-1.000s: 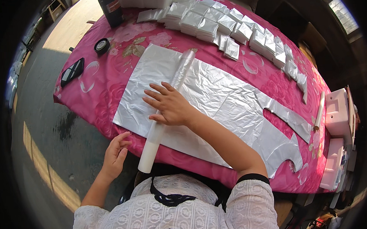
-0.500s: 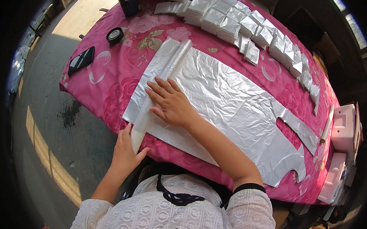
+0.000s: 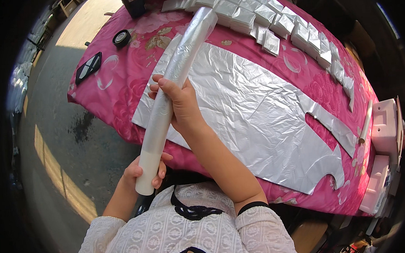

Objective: The person wraps small rectangular items in clear plastic film on a pink tablecloth. They unroll the film, place an item on it, fold the film around the item, and set the wrapped unit aside. The process repeats with multiple items.

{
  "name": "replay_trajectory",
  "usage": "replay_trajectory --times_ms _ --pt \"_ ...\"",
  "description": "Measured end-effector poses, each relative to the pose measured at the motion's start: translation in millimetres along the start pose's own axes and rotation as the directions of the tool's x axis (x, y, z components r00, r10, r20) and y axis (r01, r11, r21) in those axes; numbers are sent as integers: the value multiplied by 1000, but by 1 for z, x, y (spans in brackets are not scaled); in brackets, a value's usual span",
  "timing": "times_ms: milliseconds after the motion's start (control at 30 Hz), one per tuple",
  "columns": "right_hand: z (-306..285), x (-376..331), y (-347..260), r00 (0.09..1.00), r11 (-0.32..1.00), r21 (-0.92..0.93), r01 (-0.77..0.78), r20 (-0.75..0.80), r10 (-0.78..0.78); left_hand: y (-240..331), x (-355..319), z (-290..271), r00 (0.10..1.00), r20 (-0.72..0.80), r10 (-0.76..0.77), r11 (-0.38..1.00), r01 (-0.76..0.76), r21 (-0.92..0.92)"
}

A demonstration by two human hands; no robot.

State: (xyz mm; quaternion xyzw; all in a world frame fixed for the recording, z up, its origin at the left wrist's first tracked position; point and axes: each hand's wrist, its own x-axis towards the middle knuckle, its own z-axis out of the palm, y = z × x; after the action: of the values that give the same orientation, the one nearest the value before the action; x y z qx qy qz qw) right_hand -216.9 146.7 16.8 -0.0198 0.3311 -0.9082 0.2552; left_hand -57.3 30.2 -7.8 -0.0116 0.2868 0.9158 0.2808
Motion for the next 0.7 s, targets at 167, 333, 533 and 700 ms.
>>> replay_trajectory --times_ms 167,333,533,700 --pt "-20 -24 -39 982 939 -322 119 -101 -159 -13 39 34 965 -259 -39 896 148 419" --pt "-44 -61 -58 990 992 -55 114 -83 -118 -32 59 58 977 -79 -196 972 204 118" --pt "-62 -100 -64 973 984 -69 167 -151 -176 -54 69 55 936 125 -329 944 321 80" --pt "-98 -115 -68 945 985 -37 169 -277 -173 -47 65 36 990 84 -112 841 49 538"
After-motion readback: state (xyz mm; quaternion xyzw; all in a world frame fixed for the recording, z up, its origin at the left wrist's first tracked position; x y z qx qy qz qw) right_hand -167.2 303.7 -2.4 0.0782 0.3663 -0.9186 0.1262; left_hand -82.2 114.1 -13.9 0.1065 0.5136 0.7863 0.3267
